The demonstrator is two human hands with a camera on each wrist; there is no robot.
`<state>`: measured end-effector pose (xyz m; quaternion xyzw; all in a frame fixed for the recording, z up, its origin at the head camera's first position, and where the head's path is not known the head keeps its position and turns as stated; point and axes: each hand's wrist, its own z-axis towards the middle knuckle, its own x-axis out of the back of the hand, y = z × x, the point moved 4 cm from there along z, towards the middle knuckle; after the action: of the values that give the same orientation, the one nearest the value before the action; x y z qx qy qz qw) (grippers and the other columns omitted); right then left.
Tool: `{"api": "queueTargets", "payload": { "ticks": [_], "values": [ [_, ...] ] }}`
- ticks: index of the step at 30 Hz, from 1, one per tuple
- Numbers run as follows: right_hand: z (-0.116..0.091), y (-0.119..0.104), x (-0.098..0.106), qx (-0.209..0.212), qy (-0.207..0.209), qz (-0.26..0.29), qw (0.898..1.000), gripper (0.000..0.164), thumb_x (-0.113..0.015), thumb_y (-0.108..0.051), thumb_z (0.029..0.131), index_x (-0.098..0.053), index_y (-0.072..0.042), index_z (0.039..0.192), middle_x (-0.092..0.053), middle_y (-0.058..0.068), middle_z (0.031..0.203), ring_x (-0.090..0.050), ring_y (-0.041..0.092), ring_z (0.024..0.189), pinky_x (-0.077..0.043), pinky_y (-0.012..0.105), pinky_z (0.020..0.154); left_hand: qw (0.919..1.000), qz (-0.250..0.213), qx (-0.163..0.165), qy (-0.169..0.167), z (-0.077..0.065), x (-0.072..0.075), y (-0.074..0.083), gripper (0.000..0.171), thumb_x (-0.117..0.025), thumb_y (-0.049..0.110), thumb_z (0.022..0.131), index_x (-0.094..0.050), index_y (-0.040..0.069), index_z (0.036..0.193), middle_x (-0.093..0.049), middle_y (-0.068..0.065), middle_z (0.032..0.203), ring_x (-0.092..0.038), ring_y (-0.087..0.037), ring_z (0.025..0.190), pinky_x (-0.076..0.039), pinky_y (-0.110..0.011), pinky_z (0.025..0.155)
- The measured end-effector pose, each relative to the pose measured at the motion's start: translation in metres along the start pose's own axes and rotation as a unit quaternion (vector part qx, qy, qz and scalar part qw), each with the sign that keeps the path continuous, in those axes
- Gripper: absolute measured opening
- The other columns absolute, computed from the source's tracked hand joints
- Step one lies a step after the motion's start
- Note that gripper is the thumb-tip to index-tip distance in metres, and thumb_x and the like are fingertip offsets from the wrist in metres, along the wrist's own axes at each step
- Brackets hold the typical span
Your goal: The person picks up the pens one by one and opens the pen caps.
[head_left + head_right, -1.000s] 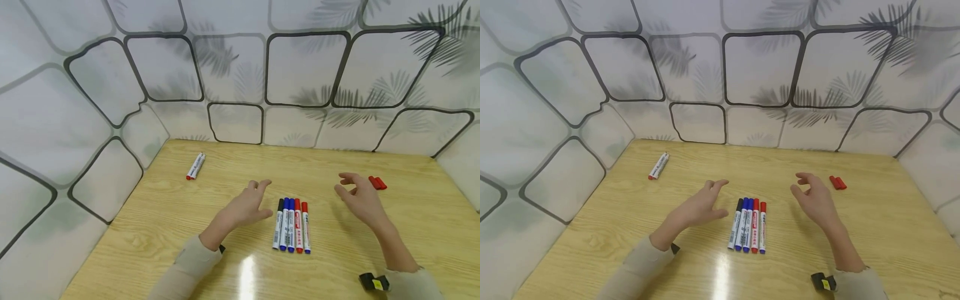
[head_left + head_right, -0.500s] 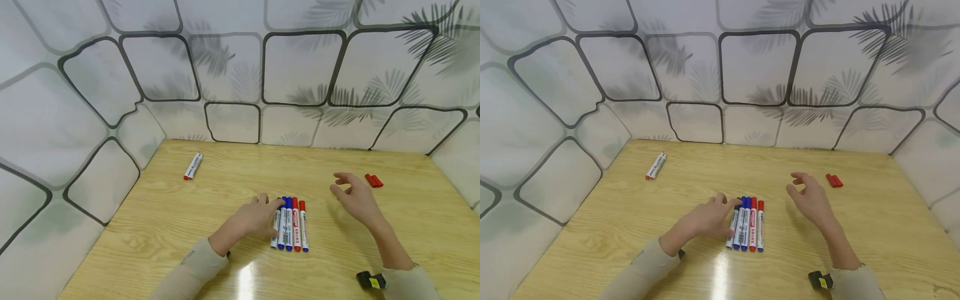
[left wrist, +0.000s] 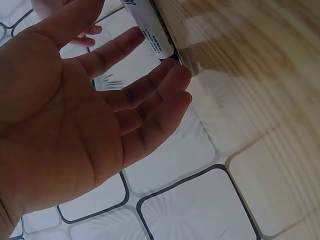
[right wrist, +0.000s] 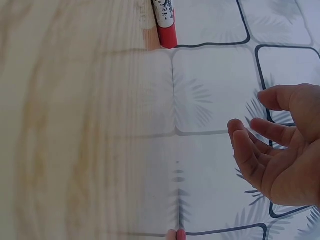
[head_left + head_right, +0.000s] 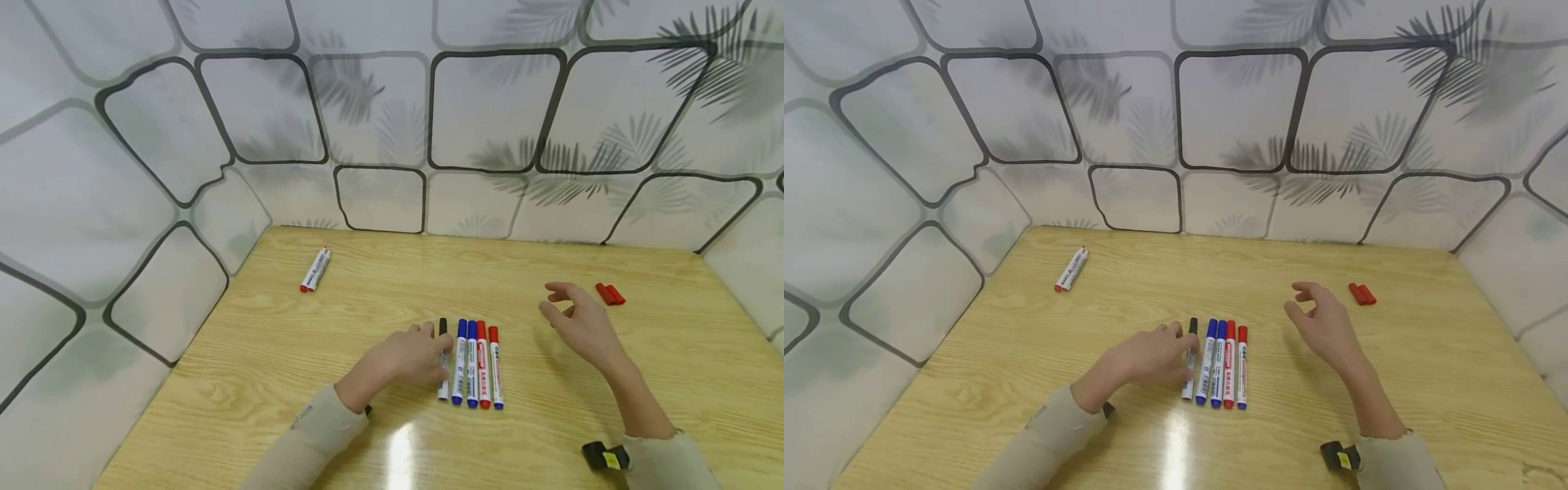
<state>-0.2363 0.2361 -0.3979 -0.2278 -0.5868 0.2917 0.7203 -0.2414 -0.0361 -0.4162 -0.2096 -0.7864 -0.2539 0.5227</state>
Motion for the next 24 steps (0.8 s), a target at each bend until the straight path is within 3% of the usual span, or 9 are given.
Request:
{"api": "queueTargets", "payload": {
  "ticks": [10, 16, 24],
  "values": [
    [-0.0001, 0.0025, -0.0006, -0.004, -0.013, 0.002, 1.000, 0.048, -0.052, -0.028, 0.103, -0.050, 0.005, 0.137, -0.058, 0.026, 0.120, -0.057, 0.024, 0.075, -0.047, 0.030, 0.056, 0.9998, 0.013, -0.013, -0.004, -0.0022, 0.0012, -0.0036, 0.037, -0.060, 0.044, 0.098, -0.059, 0.030, 0.132, -0.048, -0.015, 0.146, -0.053, -0.031, 0.127, -0.052, -0.043, 0.091],
    [0.0002, 0.0033, -0.0011, -0.008, -0.021, 0.000, 1.000, 0.049, -0.052, -0.029, 0.103, -0.049, 0.005, 0.138, -0.058, 0.026, 0.121, -0.058, 0.023, 0.075, -0.048, 0.029, 0.056, 0.9994, 0.015, -0.029, 0.005, -0.0046, 0.0034, -0.0035, 0.028, -0.062, 0.039, 0.098, -0.065, 0.023, 0.121, -0.056, -0.007, 0.119, -0.057, -0.018, 0.100, -0.051, -0.032, 0.076],
    [-0.0005, 0.0023, -0.0019, -0.021, -0.035, -0.004, 0.999, 0.050, -0.052, -0.030, 0.103, -0.048, 0.004, 0.139, -0.058, 0.026, 0.123, -0.059, 0.021, 0.077, -0.049, 0.029, 0.059, 0.9996, -0.009, -0.022, 0.013, -0.0059, 0.0042, -0.0074, 0.017, -0.060, 0.004, 0.097, -0.066, 0.013, 0.110, -0.055, -0.008, 0.108, -0.053, -0.013, 0.082, -0.048, -0.024, 0.068]
  ]
}}
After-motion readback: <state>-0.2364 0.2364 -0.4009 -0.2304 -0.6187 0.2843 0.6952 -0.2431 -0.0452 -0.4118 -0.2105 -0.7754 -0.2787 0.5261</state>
